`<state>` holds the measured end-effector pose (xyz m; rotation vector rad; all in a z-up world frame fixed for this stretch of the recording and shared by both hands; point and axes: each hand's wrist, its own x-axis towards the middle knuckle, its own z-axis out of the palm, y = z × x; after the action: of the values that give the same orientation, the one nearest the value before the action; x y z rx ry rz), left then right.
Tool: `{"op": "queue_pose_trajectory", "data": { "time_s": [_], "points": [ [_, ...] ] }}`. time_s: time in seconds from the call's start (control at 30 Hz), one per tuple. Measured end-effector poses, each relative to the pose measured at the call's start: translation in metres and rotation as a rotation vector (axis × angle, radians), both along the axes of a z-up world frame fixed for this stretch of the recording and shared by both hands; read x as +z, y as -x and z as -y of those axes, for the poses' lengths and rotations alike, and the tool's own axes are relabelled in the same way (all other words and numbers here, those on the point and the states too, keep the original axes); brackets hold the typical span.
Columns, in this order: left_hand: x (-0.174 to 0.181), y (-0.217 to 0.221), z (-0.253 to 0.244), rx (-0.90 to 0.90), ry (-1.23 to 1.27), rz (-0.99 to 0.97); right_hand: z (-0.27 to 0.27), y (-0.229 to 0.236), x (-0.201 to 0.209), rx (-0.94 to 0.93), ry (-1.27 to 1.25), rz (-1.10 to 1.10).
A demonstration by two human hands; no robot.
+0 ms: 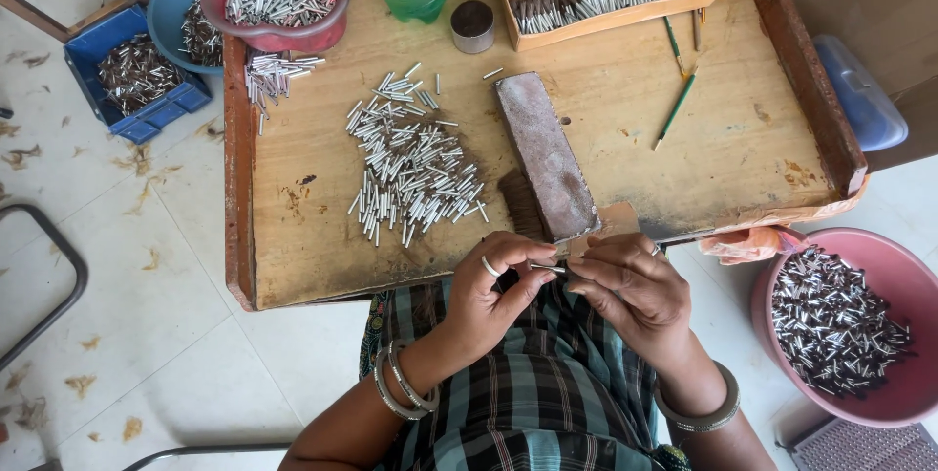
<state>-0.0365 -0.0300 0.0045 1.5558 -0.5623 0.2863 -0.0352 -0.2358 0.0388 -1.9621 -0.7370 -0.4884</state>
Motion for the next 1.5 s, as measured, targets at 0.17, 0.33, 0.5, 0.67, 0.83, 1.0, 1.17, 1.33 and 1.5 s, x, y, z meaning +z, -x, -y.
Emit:
{"op": "queue_pose_trajectory", "data": {
  "time_s": [0.17,0.33,0.5,0.67,0.83,1.0,1.17,1.33,1.5],
  "points": [
    [0.001,0.003,0.002,-0.022,0.005,-0.016,-0.001,0.001,-0.003,0.018,0.002,0.025],
    [-0.003,0.005,0.001,-0.033,0.045,-0.075,0.001,-0.001,0.0,0.03,-0.031,0.057],
    [-0.001,0.008,0.004,-0.062,0.089,-0.141,0.001,0.001,-0.004,0.047,-0.016,0.062],
    [-0.009,0.008,0.008,-0.029,0.103,-0.132,0.0,-0.001,0.001,0.028,0.005,0.099],
    [-0.023,0.004,0.004,-0.132,0.216,-0.23,0.001,-0.005,-0.01,0.072,0.007,0.07],
    [-0.051,-0.01,-0.012,-0.132,0.133,-0.228,0.007,-0.019,-0.049,0.173,0.001,-0.238],
    [-0.044,-0.031,-0.036,0.448,-0.495,0.124,-0.02,-0.068,-0.007,0.211,0.436,-0.151],
    [-0.028,-0.012,-0.019,0.338,-0.121,-0.061,-0.043,-0.1,0.007,0.248,0.819,-0.186],
    [-0.041,-0.009,0.031,0.066,0.561,-0.312,-0.041,-0.086,0.0,0.132,0.906,-0.205]
  ]
}}
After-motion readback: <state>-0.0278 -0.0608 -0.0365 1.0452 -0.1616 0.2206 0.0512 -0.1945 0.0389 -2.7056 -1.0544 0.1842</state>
